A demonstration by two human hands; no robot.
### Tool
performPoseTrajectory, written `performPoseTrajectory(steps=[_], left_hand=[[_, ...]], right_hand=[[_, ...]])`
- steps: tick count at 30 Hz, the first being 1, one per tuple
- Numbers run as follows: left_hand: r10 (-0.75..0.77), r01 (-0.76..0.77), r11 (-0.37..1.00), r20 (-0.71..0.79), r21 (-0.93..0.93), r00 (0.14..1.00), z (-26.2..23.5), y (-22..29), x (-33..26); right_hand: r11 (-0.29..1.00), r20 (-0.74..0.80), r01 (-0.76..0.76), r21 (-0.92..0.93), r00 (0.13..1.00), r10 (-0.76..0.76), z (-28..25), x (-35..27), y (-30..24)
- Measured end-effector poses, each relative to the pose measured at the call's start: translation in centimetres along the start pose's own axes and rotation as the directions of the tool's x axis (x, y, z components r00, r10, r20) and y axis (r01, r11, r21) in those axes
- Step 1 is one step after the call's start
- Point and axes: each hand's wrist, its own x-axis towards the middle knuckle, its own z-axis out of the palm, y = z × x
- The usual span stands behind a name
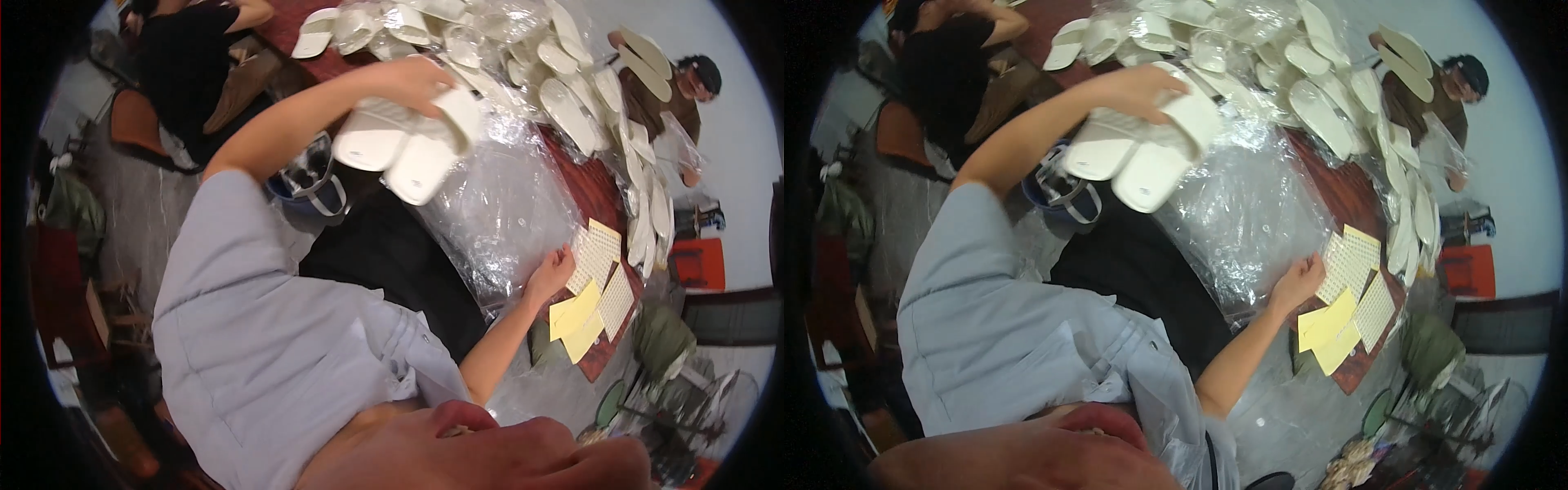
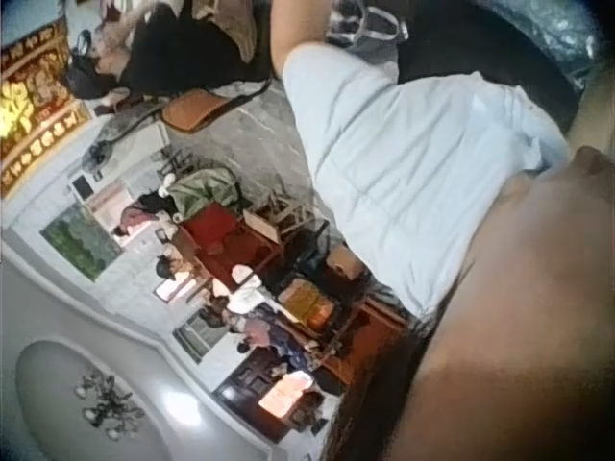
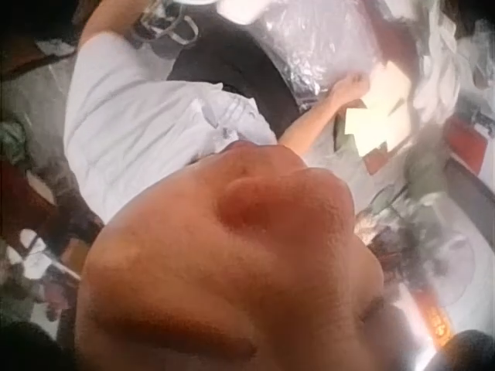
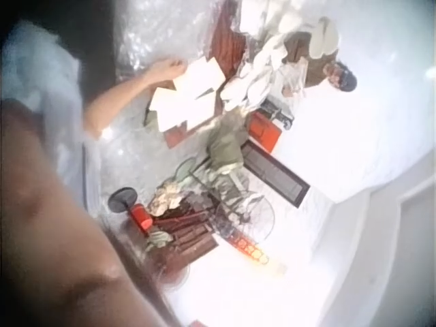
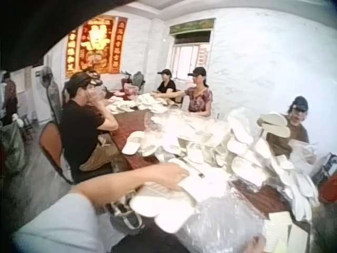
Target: The recorder sorts white slipper components and places them into a large plastic bag at a workstation.
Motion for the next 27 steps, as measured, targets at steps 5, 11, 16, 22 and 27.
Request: performPoseTrajectory(steps=[5, 11, 16, 22, 27], left_hand=[[-0.288, 0.279, 0.957, -0.132, -0.084, 0.948, -6.7, -9.5, -3.1], [-0.371, 0.46, 0.885, -0.485, 0.074, 0.792, -15.9, -25.1, 1.4], [-0.129, 0.58, 0.598, -0.648, 0.553, 0.75, -11.6, -18.6, 7.4], [0.315, -0.31, 0.933, 0.002, 0.184, 0.949, 6.0, 5.0, 10.3], [0.497, -0.503, 0.862, 0.094, 0.057, 0.863, 17.2, 19.9, 7.7]], right_hand=[[0.994, -0.033, 0.091, -0.067, 0.995, -0.094, 0.4, -0.1, 0.1], [0.994, 0.015, 0.067, -0.082, 0.998, -0.066, 0.2, 0.0, -0.5], [0.987, 0.021, 0.057, -0.148, 0.998, -0.054, 0.1, -0.1, -0.1], [0.989, 0.054, 0.014, -0.149, 0.999, -0.006, -0.1, -0.4, -0.8], [0.921, 0.026, 0.236, -0.309, 0.97, -0.24, 0.4, -0.6, 0.1]])
